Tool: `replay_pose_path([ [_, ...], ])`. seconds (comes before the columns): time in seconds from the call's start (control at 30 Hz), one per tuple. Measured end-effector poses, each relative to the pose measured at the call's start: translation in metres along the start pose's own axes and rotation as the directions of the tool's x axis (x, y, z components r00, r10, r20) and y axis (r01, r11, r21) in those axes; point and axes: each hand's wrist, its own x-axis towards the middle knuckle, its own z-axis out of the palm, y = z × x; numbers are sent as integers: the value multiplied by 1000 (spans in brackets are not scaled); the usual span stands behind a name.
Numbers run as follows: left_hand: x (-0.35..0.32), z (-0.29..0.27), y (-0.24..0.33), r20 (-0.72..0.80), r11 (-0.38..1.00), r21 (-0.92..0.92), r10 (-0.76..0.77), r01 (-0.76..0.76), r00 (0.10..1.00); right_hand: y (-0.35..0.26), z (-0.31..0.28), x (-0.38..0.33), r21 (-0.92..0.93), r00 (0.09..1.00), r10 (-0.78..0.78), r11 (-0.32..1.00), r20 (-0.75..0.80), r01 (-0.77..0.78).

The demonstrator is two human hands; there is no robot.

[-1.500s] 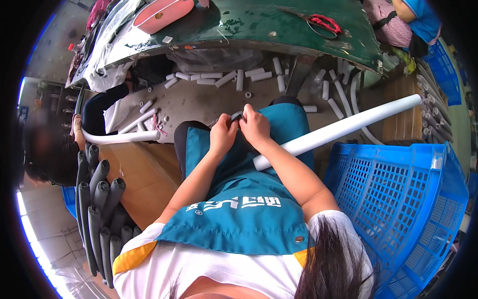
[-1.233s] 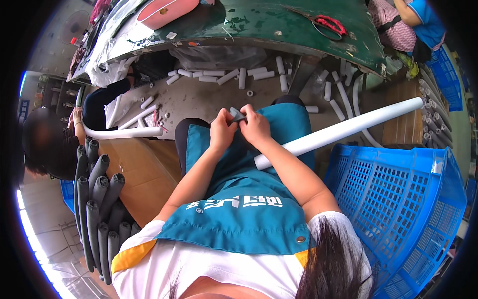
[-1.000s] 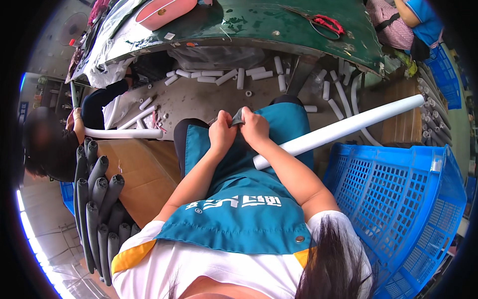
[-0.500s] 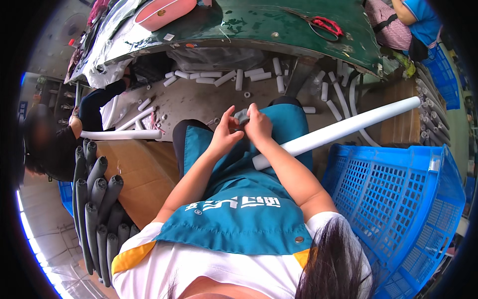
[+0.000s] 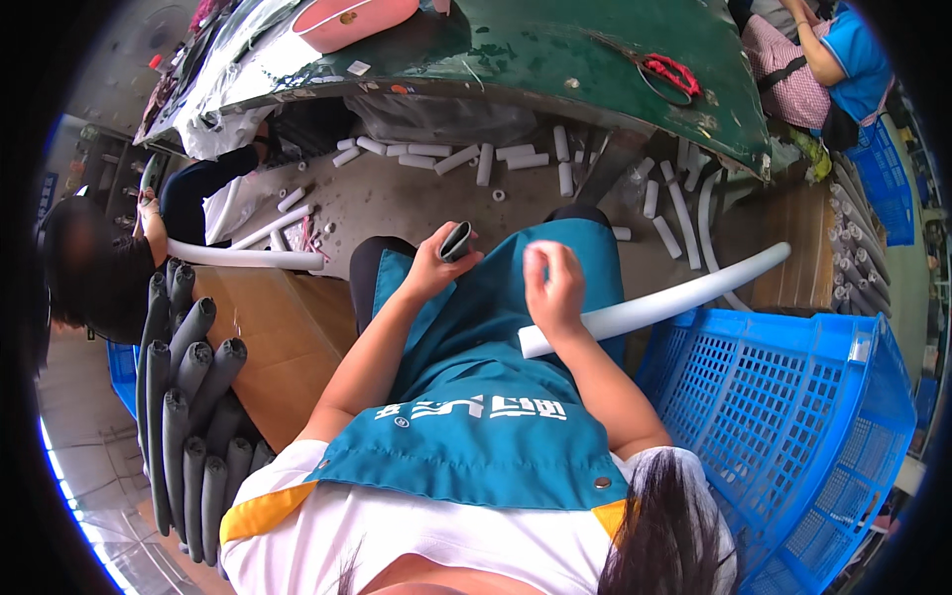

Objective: The person slides gray fabric sleeves over white PVC pipes, trims the excess fabric with scissors, and places the finished pieces into a blue crate. The person repeats this process for multiple pipes.

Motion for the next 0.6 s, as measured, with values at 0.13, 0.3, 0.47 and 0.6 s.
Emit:
replay_pose_path([
  [0.13,-5,10,16,-15,985,83,152,-150,988,-20,-51,-38,-139,991,137,981,-12,-137],
  [0.3,-6,7,23,79,986,-7,165,-165,983,-18,-118,-49,-171,653,290,955,700,-242],
  [0.47,-1,-1,45,235,978,-99,202,-183,951,-9,-115,-41,-354,677,239,934,696,35],
  [0.6,2,-18,47,266,937,-1,337,-350,903,-39,-88,17,-172,860,-154,948,486,267],
])
